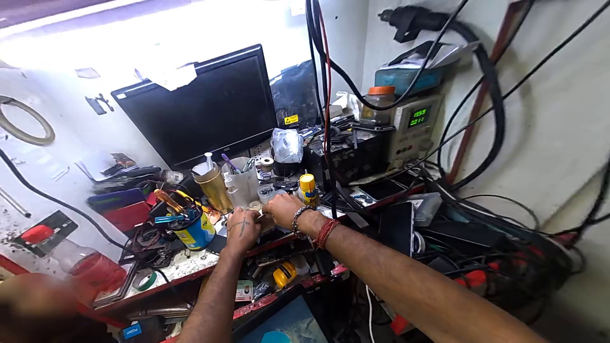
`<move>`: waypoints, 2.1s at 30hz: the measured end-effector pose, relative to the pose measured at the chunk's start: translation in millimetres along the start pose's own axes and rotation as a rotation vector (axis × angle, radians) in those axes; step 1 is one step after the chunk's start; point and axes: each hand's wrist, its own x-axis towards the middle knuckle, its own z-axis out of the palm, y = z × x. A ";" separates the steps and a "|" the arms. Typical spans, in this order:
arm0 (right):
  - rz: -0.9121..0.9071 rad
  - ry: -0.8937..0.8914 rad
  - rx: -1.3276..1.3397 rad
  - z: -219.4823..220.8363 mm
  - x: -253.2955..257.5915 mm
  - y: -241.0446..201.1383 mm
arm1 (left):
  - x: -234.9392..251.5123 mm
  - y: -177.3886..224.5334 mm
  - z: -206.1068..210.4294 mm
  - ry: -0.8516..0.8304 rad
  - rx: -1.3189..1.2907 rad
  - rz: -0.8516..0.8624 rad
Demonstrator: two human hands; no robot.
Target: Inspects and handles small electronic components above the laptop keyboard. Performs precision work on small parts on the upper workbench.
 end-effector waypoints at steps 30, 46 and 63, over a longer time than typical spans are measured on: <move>0.042 -0.038 -0.027 15.9 7.3 8.8 | -1.1 15.8 -7.3 -0.041 0.248 0.099; -0.013 -0.008 -0.024 -4.9 3.7 9.4 | -0.5 10.3 -5.8 -0.087 0.298 0.054; -0.014 -0.010 -0.019 -5.2 5.6 10.9 | 3.1 14.9 -20.0 -0.079 0.252 0.181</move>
